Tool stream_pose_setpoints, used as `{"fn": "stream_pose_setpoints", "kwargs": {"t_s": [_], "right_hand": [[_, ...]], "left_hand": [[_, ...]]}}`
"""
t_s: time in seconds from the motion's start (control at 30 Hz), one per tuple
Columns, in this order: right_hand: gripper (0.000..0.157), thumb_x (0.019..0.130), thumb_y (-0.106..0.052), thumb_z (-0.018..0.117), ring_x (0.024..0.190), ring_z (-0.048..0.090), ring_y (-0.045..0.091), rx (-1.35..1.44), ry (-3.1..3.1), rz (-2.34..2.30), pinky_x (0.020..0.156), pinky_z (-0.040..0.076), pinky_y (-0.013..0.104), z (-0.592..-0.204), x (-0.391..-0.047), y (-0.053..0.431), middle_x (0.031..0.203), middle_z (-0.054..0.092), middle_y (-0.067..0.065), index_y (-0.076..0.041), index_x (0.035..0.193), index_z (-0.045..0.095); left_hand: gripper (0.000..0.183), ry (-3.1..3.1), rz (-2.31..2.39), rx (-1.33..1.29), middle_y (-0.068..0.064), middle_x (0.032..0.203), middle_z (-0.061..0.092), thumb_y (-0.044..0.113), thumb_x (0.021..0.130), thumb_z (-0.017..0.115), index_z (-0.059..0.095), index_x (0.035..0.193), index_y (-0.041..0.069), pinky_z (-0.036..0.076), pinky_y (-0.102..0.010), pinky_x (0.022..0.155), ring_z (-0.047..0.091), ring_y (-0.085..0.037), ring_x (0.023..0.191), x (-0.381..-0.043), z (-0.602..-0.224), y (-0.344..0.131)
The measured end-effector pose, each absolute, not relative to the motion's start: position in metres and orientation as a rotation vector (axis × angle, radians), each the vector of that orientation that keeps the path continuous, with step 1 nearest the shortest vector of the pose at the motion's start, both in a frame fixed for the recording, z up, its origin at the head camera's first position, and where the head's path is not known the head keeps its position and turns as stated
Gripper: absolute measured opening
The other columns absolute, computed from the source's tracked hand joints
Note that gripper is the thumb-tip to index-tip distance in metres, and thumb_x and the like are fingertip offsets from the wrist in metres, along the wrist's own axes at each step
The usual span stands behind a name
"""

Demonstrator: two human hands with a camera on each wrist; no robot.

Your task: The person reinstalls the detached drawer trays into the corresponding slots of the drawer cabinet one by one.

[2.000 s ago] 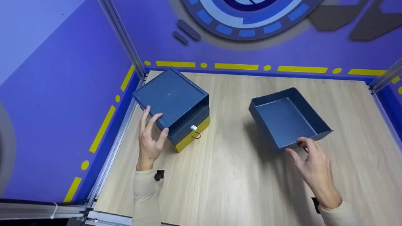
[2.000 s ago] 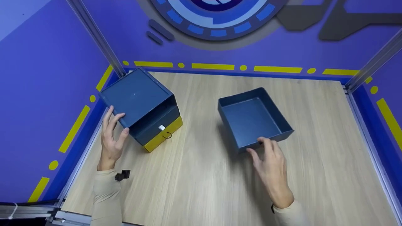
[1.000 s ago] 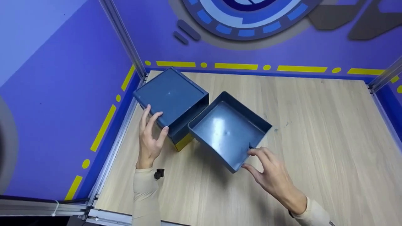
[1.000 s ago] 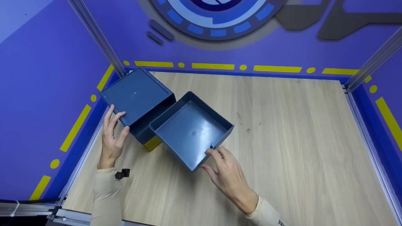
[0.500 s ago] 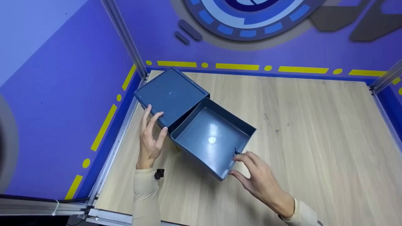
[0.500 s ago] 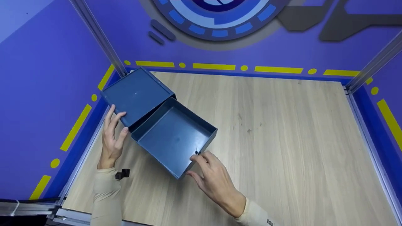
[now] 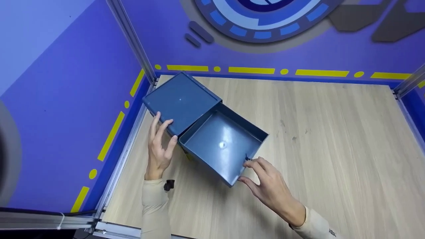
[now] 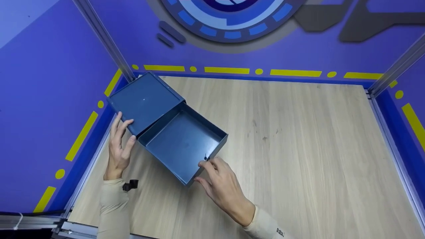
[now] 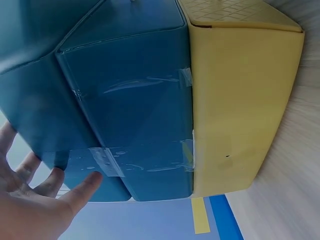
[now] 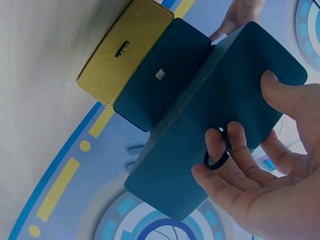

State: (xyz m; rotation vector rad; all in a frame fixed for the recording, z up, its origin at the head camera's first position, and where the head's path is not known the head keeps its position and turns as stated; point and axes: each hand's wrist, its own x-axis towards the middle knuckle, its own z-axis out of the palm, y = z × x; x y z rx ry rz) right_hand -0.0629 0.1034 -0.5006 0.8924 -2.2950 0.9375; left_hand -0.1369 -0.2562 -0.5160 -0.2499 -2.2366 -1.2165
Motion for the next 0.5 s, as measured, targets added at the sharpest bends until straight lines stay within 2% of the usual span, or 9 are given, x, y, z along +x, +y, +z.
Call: {"fn": "stream_pose_setpoints", "kwargs": {"t_s": [0.17,0.5], "right_hand": [[0.044,0.078,-0.018,0.096,0.095,0.07,0.018,0.886,-2.292,0.883,0.079,0.058,0.031,-0.502,-0.068,0.097,0.104,0.07,0.002,-0.008,0.113,0.071],[0.045,0.081,-0.025,0.094,0.091,0.065,0.021,0.871,-2.266,0.803,0.083,0.056,0.039,-0.502,-0.083,0.072,0.103,0.068,0.004,-0.009,0.116,0.071]], "left_hand": [[0.049,-2.238,-1.194,-0.236,-0.011,0.173,0.034,0.028,0.094,0.063,0.067,0.142,0.019,0.025,-0.07,0.125,0.03,-0.035,0.161,-0.137,-0.516,-0.257],[0.048,-2.23,-1.189,-0.252,-0.011,0.173,0.035,0.026,0.094,0.064,0.067,0.142,0.019,0.025,-0.07,0.125,0.03,-0.036,0.161,-0.139,-0.517,-0.256]]}}
